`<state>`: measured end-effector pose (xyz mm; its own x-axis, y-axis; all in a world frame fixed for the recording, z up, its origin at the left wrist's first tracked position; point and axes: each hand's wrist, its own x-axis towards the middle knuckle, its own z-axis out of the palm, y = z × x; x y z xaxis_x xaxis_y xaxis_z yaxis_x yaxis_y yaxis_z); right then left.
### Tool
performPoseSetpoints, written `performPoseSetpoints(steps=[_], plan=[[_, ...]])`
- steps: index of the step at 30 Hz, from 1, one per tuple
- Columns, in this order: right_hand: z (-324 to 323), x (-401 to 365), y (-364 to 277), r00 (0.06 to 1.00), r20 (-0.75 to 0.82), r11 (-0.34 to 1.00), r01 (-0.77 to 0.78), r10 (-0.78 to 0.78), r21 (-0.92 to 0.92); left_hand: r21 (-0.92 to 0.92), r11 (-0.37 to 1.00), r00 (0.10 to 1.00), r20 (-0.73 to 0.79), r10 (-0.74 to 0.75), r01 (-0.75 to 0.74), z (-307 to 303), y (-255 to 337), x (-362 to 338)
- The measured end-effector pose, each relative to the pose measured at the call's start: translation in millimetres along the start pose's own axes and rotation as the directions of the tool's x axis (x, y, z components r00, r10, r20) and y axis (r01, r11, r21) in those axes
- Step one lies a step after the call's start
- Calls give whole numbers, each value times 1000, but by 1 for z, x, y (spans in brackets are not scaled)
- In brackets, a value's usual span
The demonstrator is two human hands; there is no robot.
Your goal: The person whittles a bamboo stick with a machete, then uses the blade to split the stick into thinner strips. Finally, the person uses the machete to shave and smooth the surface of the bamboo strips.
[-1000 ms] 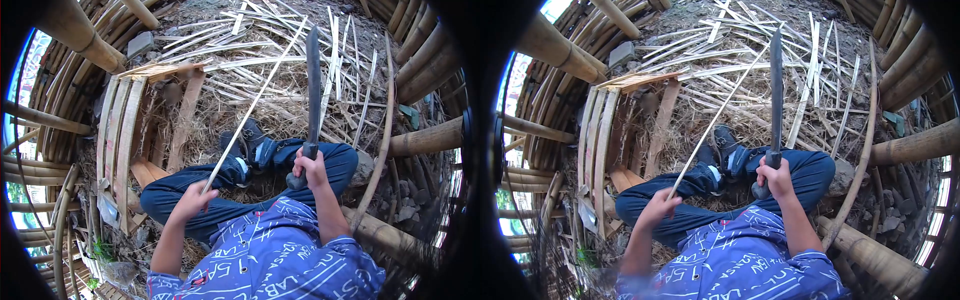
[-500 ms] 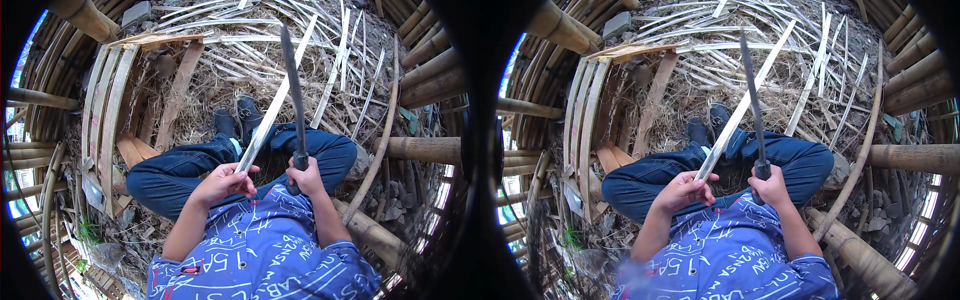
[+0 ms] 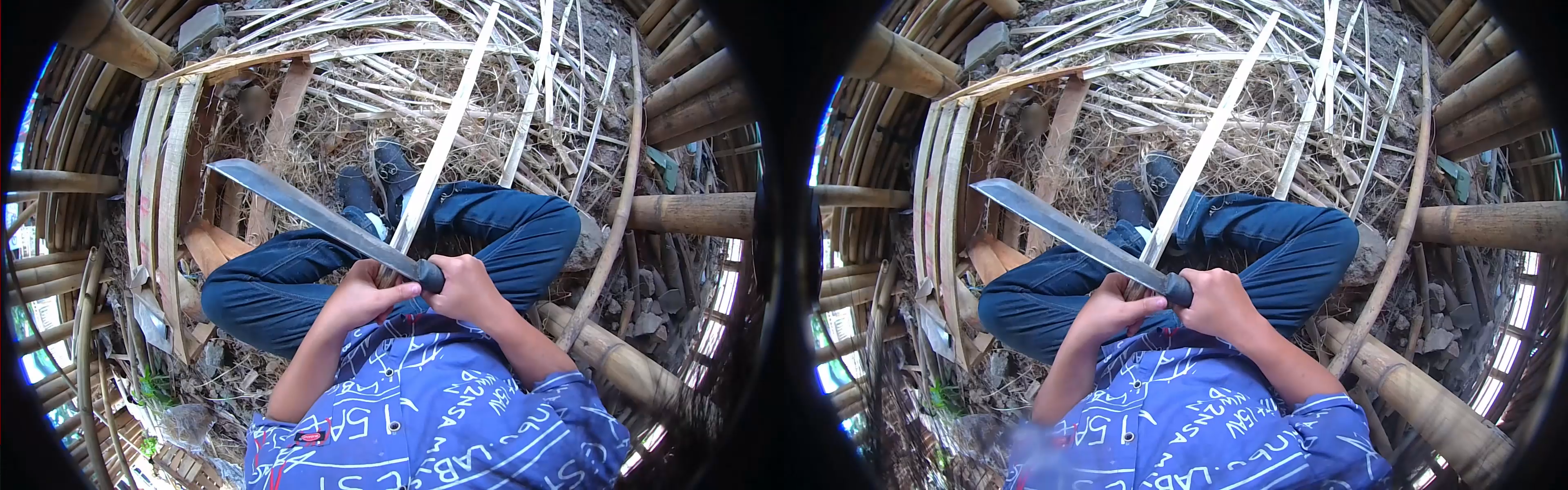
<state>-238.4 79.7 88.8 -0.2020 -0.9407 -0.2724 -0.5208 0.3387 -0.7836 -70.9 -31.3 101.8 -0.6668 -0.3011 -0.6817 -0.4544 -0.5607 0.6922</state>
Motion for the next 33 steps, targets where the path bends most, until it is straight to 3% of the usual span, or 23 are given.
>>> performPoseSetpoints(steps=[6, 8, 10, 14, 21, 29, 33], plan=[[3, 8, 6, 996, 72, 997, -47, 51, -61, 2, 999, 999, -9, 32, -32, 2, -11, -1], [1, 11, 9, 999, 29, 988, -40, 45, -146, -135, 990, 996, 69, 49, -39, 2, -17, -2], [-1, 18, 20, 998, 20, 983, -59, 64, -171, -152, 988, 995, 92, 45, -30, 1, -22, -4], [-24, 43, 56, 971, -187, 955, -189, 147, -230, -190, 982, 993, 116, 21, 2, 3, -27, -17], [-36, 67, 75, 974, -226, 946, -52, -23, -320, -217, 976, 995, 96, 19, 2, -1, -17, -20], [-35, 85, 77, 974, -228, 929, -73, -13, -363, -219, 976, 998, 60, 4, 9, -8, -12, -29], [-50, 106, 92, 943, -324, 900, -204, 75, -385, -218, 976, 997, 81, -9, 27, -12, -15, -46]])
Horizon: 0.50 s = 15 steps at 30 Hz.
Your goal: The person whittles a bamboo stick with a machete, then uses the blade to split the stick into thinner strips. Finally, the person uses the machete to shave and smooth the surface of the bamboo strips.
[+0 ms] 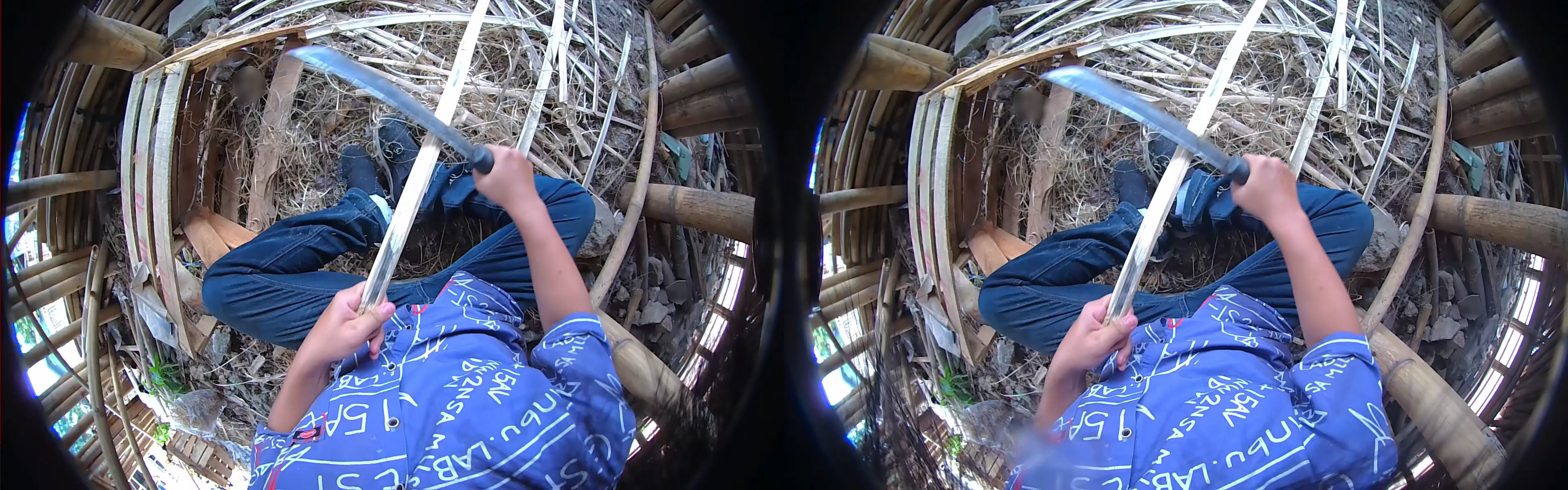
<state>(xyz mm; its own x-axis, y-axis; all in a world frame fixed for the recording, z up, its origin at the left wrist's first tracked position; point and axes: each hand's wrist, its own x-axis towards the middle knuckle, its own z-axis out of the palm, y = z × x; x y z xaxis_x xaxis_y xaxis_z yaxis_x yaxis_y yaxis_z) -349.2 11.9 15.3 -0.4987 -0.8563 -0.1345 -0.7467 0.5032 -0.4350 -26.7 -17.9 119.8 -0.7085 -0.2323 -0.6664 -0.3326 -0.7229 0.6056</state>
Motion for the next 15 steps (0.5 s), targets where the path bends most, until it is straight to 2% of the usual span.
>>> performPoseSetpoints(steps=[3, 5, 6, 8, 12, 14, 15], plan=[[-9, 36, 35, 980, -1, 977, -197, 198, -79, 24, 999, 999, 21, -37, 37, -8, -2, -28], [-14, 58, 75, 950, 2, 945, -310, 312, -104, -99, 992, 997, 25, -79, 81, -15, -5, -52], [-19, 65, 90, 946, -9, 939, -322, 323, -121, -99, 992, 997, 21, -73, 75, -19, -6, -60], [-20, 70, 111, 927, -17, 914, -374, 376, -158, -1, 996, 993, -85, -84, 85, -25, -5, -73], [-2, 47, 97, 956, -42, 955, -293, 291, -52, -103, 989, 993, -32, -110, 106, -38, -10, -70], [-6, 18, 56, 976, -8, 972, -217, 219, 94, 13, 992, 985, -116, -125, 127, -32, -3, -59], [-6, 3, 37, 971, 26, 958, -239, 238, 155, 22, 991, 984, -116, -132, 136, -30, 0, -55]])
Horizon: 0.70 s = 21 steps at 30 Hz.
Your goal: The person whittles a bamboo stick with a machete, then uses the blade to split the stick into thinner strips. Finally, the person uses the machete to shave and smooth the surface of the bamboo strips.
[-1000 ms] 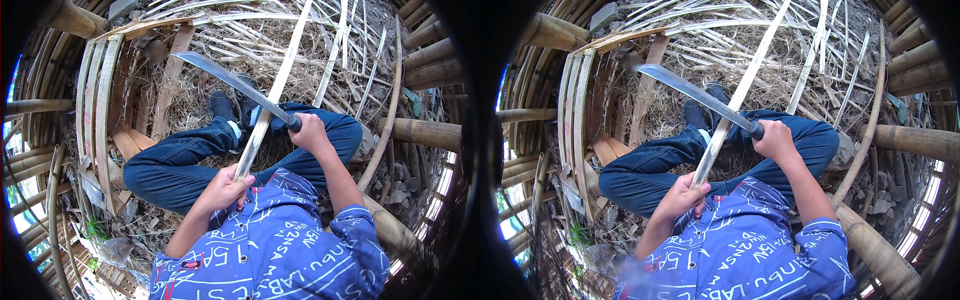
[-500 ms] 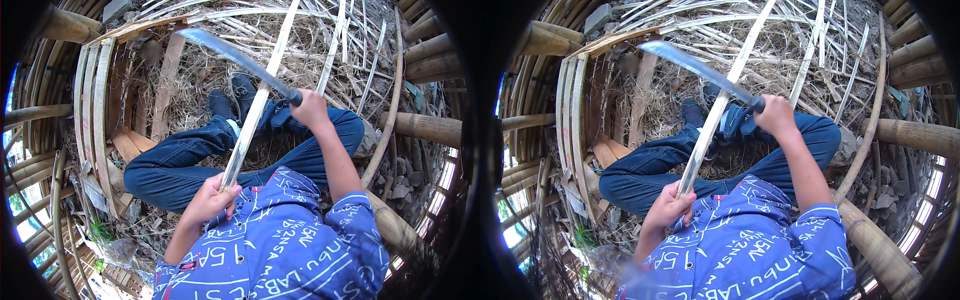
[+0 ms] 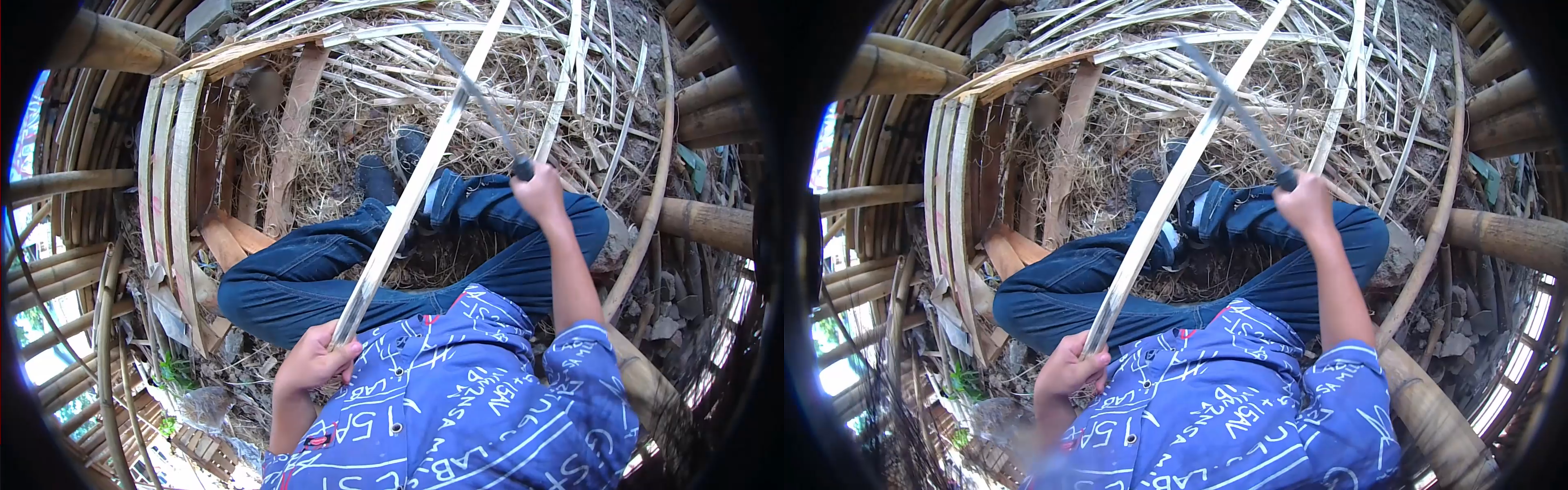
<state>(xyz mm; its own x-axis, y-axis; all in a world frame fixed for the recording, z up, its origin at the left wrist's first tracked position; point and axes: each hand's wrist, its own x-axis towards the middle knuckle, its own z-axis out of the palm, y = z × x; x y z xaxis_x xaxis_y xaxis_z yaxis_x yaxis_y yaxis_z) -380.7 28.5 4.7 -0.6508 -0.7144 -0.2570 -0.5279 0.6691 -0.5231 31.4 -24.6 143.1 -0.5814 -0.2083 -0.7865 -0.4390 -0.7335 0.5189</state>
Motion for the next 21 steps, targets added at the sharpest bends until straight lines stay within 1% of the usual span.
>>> performPoseSetpoints(steps=[2, 3, 4, 5, 6, 7, 8, 10, 11, 12, 13, 14, 15, 16, 17, 18, 20, 21], plan=[[9, -40, -22, 993, 92, 980, 60, -78, 192, 19, 999, 999, -37, 38, -38, 5, 3, 7], [19, -59, -30, 982, 84, 960, 147, -171, 239, 12, 997, 997, -35, 70, -70, 8, 3, 10], [16, -81, -46, 963, 190, 948, 131, -191, 289, 17, 998, 997, -34, 65, -65, 12, 4, 15], [13, -101, -63, 935, 293, 927, 84, -200, 365, 84, 994, 994, -73, 78, -72, 18, 6, 21], [13, -116, -75, 909, 328, 916, 121, -257, 382, 151, 985, 989, -110, 96, -79, 24, 7, 26], [17, -130, -82, 893, 288, 880, 203, -346, 430, 186, 980, 987, -127, 98, -73, 30, 6, 29], [15, -139, -91, 866, 329, 890, 240, -377, 389, 190, 979, 987, -126, 100, -75, 35, 7, 32], [9, -152, -103, 819, 364, 879, 317, -443, 355, 275, 960, 986, -137, 99, -58, 44, 6, 35], [8, -156, -106, 821, 362, 881, 318, -441, 351, 296, 953, 983, -148, 107, -60, 46, 3, 36], [7, -159, -108, 800, 393, 884, 344, -453, 317, 296, 953, 984, -143, 110, -64, 50, 1, 36], [7, -161, -109, 777, 426, 884, 372, -463, 284, 250, 961, 979, -132, 154, -118, 53, -1, 36], [7, -163, -108, 777, 425, 883, 375, -465, 281, 201, 964, 972, -125, 199, -172, 54, -2, 36], [7, -164, -107, 777, 449, 898, 386, -440, 212, 283, 946, 973, -122, 197, -156, 54, -4, 36], [7, -164, -105, 778, 472, 906, 397, -416, 144, 278, 947, 971, -127, 200, -159, 55, -5, 35], [8, -163, -104, 773, 474, 903, 404, -422, 145, 295, 943, 974, -119, 195, -153, 57, -6, 35], [8, -160, -101, 776, 481, 906, 408, -407, 108, 315, 938, 977, -107, 186, -144, 58, -5, 36], [10, -158, -95, 782, 493, 913, 403, -382, 69, 302, 941, 976, -106, 191, -152, 61, -5, 34], [10, -153, -92, 820, 429, 913, 407, -378, 25, 310, 940, 978, -100, 182, -143, 59, -5, 34]])
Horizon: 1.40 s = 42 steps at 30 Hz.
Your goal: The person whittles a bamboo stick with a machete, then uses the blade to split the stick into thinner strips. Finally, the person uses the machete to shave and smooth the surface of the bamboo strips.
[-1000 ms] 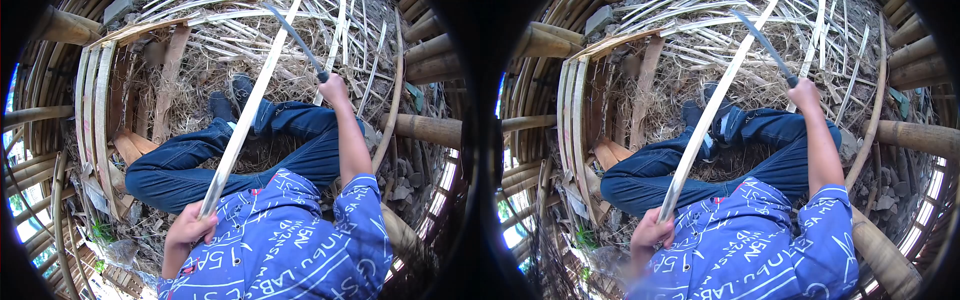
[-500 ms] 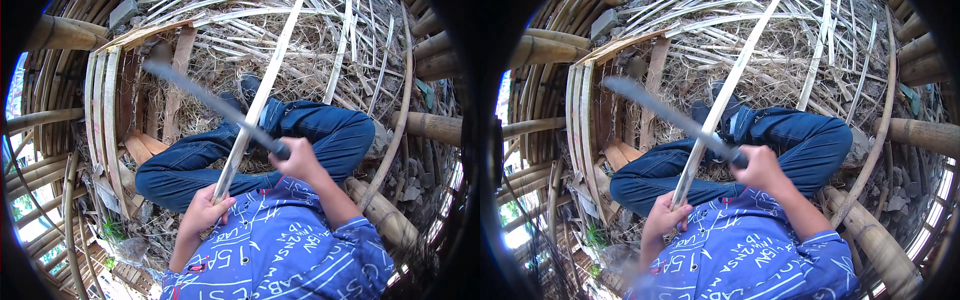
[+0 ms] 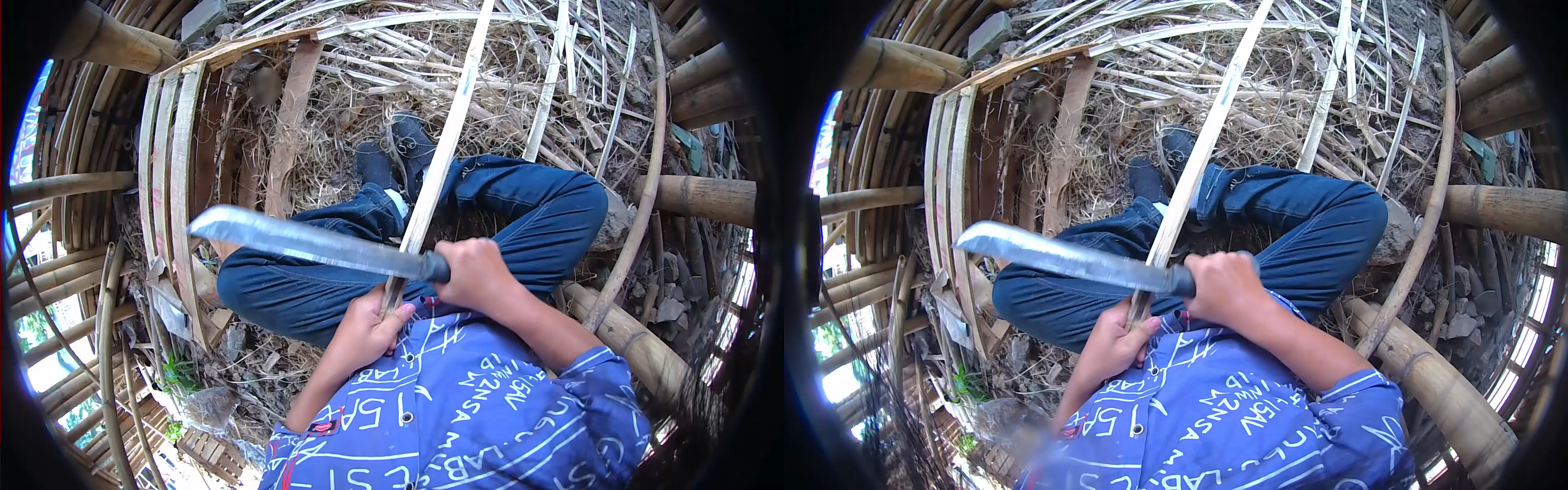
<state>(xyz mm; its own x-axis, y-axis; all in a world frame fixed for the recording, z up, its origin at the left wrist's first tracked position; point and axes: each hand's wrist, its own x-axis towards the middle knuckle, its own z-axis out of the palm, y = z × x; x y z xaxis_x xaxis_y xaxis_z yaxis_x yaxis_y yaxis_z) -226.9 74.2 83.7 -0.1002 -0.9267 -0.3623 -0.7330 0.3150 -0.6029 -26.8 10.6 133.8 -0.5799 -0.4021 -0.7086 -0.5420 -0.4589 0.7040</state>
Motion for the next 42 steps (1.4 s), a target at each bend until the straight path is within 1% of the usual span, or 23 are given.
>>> performPoseSetpoints(steps=[1, 3, 5, 6, 8, 9, 11, 12, 14, 17, 21, 23, 25, 27, 29, 31, 33, 35, 37, 38, 39, 41, 42], plan=[[-1, 5, 6, 997, -73, 999, -18, 15, -38, 11, 1000, 1000, 8, -8, 8, -1, -1, 0], [-7, 20, 34, 978, -178, 992, -119, 109, -43, 18, 1000, 1000, -6, -14, 14, -1, 1, -6], [-17, 37, 61, 952, -238, 979, -203, 193, -20, 33, 999, 1000, 16, 23, -23, 1, 0, -8], [-19, 44, 67, 953, -235, 979, -202, 192, -20, 56, 998, 999, 1, 36, -36, 1, -3, -5], [-23, 53, 78, 956, -258, 982, -164, 136, -92, 42, 999, 1000, -18, 24, -23, 0, -3, -2], [-24, 55, 80, 955, -261, 980, -172, 142, -95, 30, 999, 999, -34, 12, -11, -2, -2, -1], [-26, 61, 81, 956, -278, 977, -144, 96, -160, 37, 999, 1000, -21, -2, 2, -5, 2, -2], [-30, 65, 80, 950, -292, 976, -158, 109, -149, 30, 999, 1000, -18, -16, 17, -4, 5, -4], [-37, 80, 94, 927, -319, 958, -253, 200, -133, 60, 998, 999, 10, -35, 35, -6, 5, -11], [-62, 110, 137, 854, -340, 892, -445, 393, -85, -33, 996, 995, 63, -80, 82, -11, 2, -27], [-90, 139, 192, 766, -398, 821, -568, 505, -52, 2, 998, 997, 28, -70, 70, -14, -1, -33], [-90, 140, 189, 768, -434, 837, -544, 471, -55, -38, 997, 998, 22, -67, 67, -15, 1, -29], [-85, 130, 178, 805, -431, 884, -467, 408, -36, -68, 996, 998, 8, -66, 66, -15, 6, -24], [-72, 101, 141, 845, -399, 934, -327, 356, 143, -95, 992, 997, 0, -77, 77, -14, 11, -17], [-55, 67, 99, 901, -308, 939, -232, 305, 252, 34, 999, 1000, -2, -22, 22, -11, 15, -9], [-47, 32, 55, 960, -176, 940, -155, 216, 305, 45, 998, 999, -5, -33, 34, -9, 15, -1], [-39, 6, 21, 990, -75, 932, -89, 123, 351, 46, 999, 999, -35, -3, 4, -7, 13, 8], [-31, -10, 2, 997, 25, 947, -77, 73, 311, 35, 999, 1000, -24, 12, -11, -1, 10, 14], [-23, -16, -8, 997, 78, 967, -33, 14, 251, -14, 999, 997, -71, 42, -43, 4, 5, 18], [-20, -15, -10, 990, 140, 980, -57, 31, 189, 12, 999, 996, -74, 52, -51, 5, 5, 18], [-18, -15, -8, 990, 138, 981, -56, 30, 185, 10, 998, 996, -74, 56, -55, 6, 2, 19], [-15, -11, -7, 994, 88, 997, -65, 62, 31, -3, 999, 996, -71, 46, -47, 5, -9, 20], [-17, -8, -7, 995, 58, 996, -82, 84, -32, 59, 995, 990, -108, 87, -81, 8, -8, 19]])
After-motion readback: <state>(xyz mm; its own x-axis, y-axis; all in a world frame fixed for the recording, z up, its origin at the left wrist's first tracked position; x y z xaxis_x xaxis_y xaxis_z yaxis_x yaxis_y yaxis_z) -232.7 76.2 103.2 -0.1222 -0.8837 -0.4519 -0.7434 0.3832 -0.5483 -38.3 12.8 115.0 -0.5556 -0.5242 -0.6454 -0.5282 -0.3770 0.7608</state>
